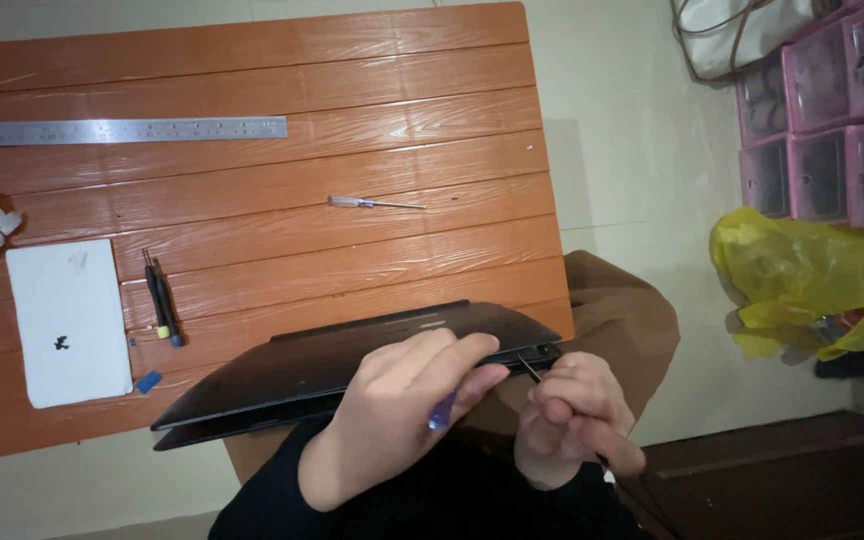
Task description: Using a small screwdriver to pry open the bottom casing of a laptop computer.
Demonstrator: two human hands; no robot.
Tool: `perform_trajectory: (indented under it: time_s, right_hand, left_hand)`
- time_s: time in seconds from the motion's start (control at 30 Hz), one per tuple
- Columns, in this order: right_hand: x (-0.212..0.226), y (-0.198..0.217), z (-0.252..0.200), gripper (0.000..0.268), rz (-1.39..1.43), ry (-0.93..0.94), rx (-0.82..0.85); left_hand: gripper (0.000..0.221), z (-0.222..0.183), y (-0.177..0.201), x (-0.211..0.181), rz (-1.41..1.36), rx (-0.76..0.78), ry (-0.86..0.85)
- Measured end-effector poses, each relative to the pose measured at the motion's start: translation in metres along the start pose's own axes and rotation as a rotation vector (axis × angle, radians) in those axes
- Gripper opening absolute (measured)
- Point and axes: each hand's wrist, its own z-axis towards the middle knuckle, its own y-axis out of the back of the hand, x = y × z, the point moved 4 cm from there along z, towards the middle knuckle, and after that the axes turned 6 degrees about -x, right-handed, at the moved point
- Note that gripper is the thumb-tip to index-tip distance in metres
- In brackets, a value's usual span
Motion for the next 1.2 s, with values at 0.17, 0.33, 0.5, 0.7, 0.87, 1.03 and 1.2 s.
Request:
perform_trajectory:
  time_s: [0.17, 0.33, 0.5, 0.7, 0.87, 1.03, 1.2]
  right_hand:
    - [-0.016, 0.023, 0.019, 0.024, 0.248, -0.044, 0.316]
    - [-0.007, 0.022, 0.015, 0.025, 0.220, -0.171, 0.050]
    - [-0.011, 0.015, 0.017, 0.025, 0.313, -0.225, -0.041]
    - [0.007, 0.008, 0.012, 0.028, 0.153, -0.144, -0.008]
    - [0.002, 0.003, 0.009, 0.023, 0.195, -0.123, 0.173]
    - [0.008, -0.021, 0.024, 0.050, 0.140, -0.111, 0.397]
    - [0.003, -0.001, 0.007, 0.031, 0.148, -0.014, 0.294]
  left_hand:
    - [0.013, 0.004, -0.001, -0.004, 0.110, 0.007, -0.037]
    - [0.013, 0.003, -0.002, -0.004, 0.112, 0.010, -0.028]
    - [0.013, 0.003, -0.002, -0.003, 0.136, -0.001, -0.036]
    - [0.016, 0.002, -0.002, -0.004, 0.160, 0.016, -0.037]
    - [0.015, 0.001, -0.004, -0.002, 0.157, 0.016, -0.021]
    - [0.018, 0.002, -0.003, 0.000, 0.164, 0.035, -0.013]
    - [0.020, 0.007, 0.001, -0.003, 0.057, 0.042, -0.019]
